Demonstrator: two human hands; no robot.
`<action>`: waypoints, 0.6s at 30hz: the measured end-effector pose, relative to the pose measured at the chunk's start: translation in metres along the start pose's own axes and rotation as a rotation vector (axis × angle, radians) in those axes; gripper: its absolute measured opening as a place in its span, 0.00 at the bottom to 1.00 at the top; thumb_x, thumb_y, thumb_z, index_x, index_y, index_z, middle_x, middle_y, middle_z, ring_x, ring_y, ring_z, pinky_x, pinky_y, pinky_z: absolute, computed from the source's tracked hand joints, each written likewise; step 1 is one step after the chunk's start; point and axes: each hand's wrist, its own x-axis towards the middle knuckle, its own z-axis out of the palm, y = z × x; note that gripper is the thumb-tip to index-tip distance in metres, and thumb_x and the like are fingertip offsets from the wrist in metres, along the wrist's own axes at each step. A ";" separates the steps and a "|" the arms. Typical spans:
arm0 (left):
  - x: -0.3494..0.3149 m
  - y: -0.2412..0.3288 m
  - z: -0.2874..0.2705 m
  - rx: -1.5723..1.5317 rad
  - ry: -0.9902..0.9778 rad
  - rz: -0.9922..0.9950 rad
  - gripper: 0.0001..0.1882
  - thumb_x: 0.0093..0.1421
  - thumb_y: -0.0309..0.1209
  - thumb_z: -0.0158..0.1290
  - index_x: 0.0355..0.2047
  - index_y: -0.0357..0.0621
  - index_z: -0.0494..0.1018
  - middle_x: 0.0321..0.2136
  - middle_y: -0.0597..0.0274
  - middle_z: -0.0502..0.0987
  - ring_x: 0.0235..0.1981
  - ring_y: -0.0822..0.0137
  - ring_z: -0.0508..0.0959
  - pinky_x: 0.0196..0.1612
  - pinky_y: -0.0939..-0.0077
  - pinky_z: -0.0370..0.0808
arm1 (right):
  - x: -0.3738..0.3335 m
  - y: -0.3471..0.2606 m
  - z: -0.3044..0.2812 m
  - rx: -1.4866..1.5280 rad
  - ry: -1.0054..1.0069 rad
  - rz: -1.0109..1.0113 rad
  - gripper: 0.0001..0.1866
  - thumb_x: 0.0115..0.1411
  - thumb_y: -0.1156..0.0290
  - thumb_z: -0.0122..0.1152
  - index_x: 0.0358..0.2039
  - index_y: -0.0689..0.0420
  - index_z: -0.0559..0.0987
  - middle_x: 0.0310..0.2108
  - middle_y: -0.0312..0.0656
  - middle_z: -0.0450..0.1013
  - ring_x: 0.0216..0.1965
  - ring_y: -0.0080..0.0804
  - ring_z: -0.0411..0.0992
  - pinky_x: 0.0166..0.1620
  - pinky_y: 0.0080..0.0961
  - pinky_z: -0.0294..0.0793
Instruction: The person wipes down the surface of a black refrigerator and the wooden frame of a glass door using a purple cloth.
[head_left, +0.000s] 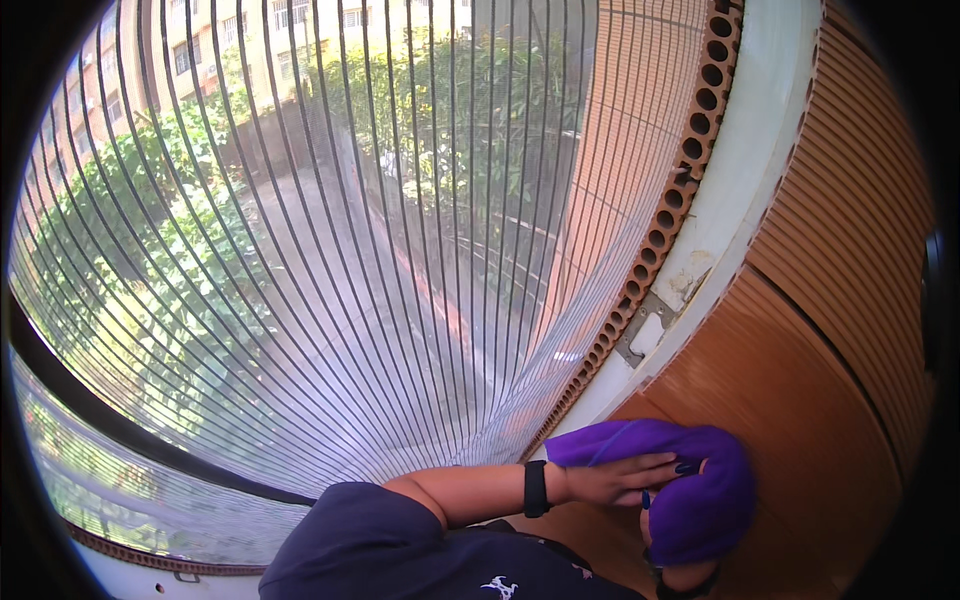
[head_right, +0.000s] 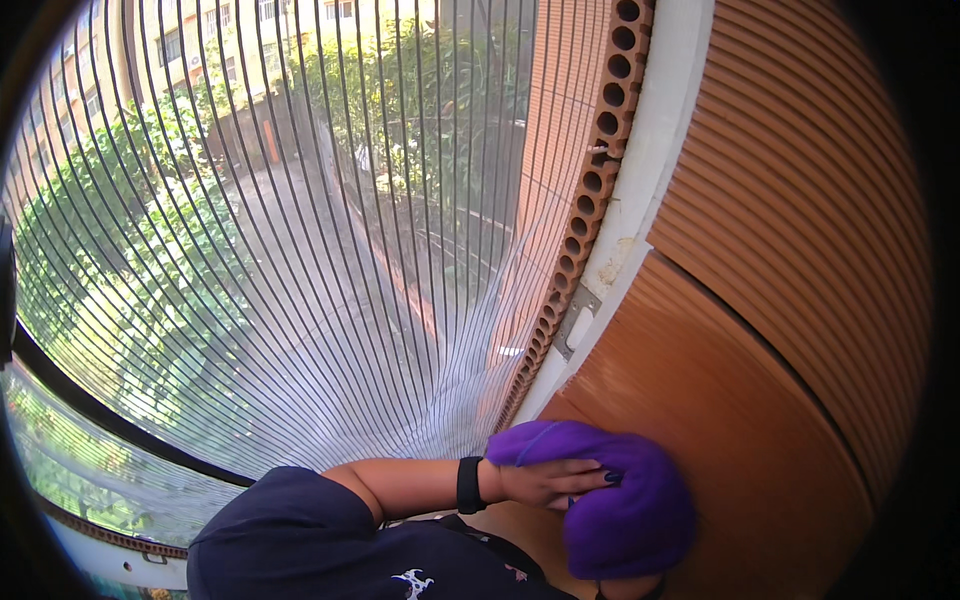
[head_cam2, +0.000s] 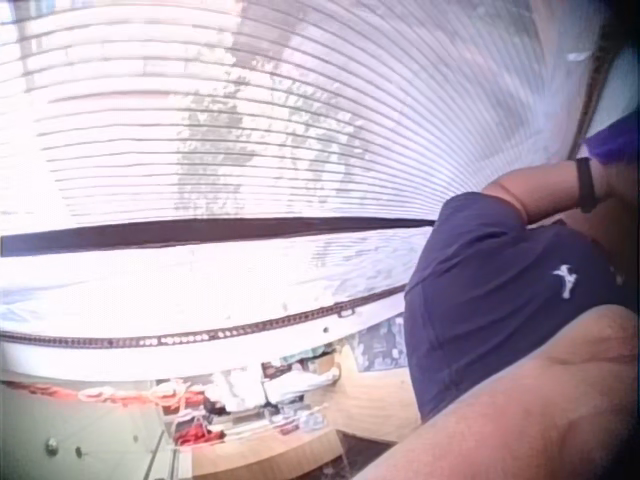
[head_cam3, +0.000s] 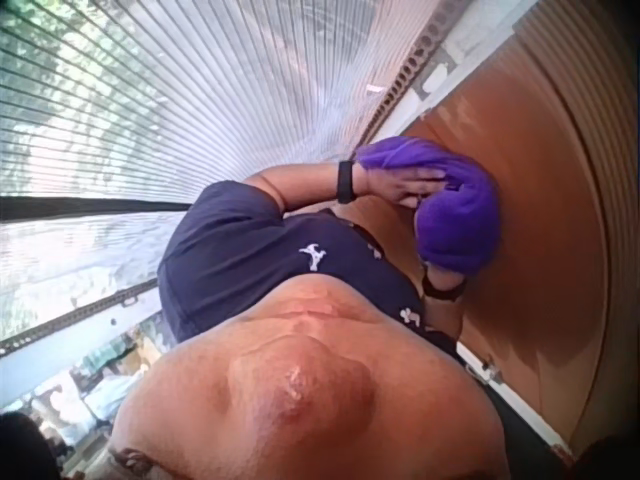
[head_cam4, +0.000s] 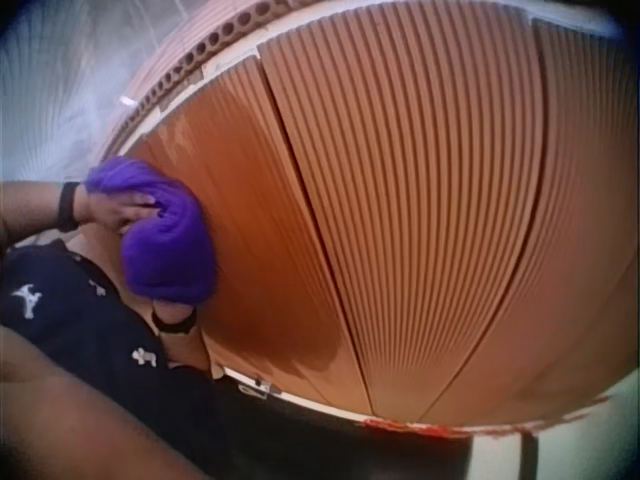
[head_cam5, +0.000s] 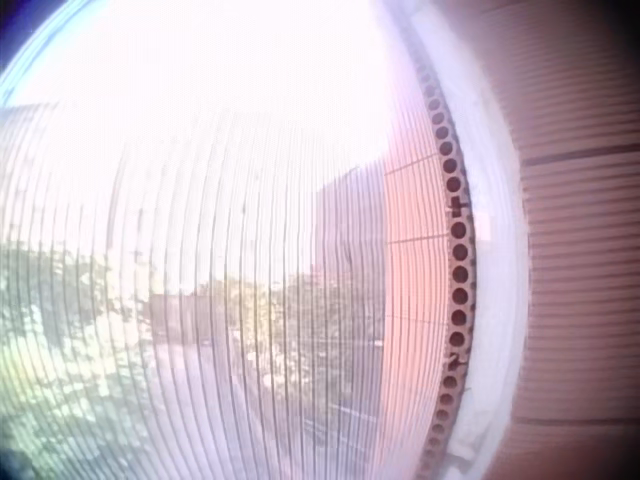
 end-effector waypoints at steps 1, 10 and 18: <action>-0.002 0.000 0.001 0.099 0.012 0.030 0.26 0.52 0.38 0.50 0.52 0.49 0.62 0.51 0.60 0.61 0.51 0.61 0.64 0.53 0.69 0.61 | -0.001 -0.001 0.002 0.018 -0.020 0.004 0.23 0.51 0.63 0.47 0.45 0.64 0.65 0.43 0.53 0.62 0.44 0.46 0.62 0.47 0.38 0.60; -0.006 -0.006 0.016 0.233 0.050 0.093 0.24 0.52 0.38 0.51 0.50 0.50 0.63 0.48 0.62 0.64 0.46 0.61 0.67 0.49 0.67 0.65 | -0.001 -0.004 -0.008 0.075 -0.012 -0.048 0.19 0.52 0.64 0.47 0.43 0.60 0.67 0.40 0.49 0.66 0.40 0.40 0.65 0.44 0.34 0.64; -0.008 0.021 0.021 0.677 -0.144 0.332 0.17 0.51 0.39 0.51 0.41 0.49 0.71 0.45 0.66 0.68 0.48 0.63 0.65 0.49 0.70 0.64 | -0.009 0.013 -0.010 0.000 0.170 -0.275 0.20 0.51 0.64 0.48 0.44 0.59 0.68 0.41 0.46 0.67 0.40 0.39 0.67 0.44 0.30 0.66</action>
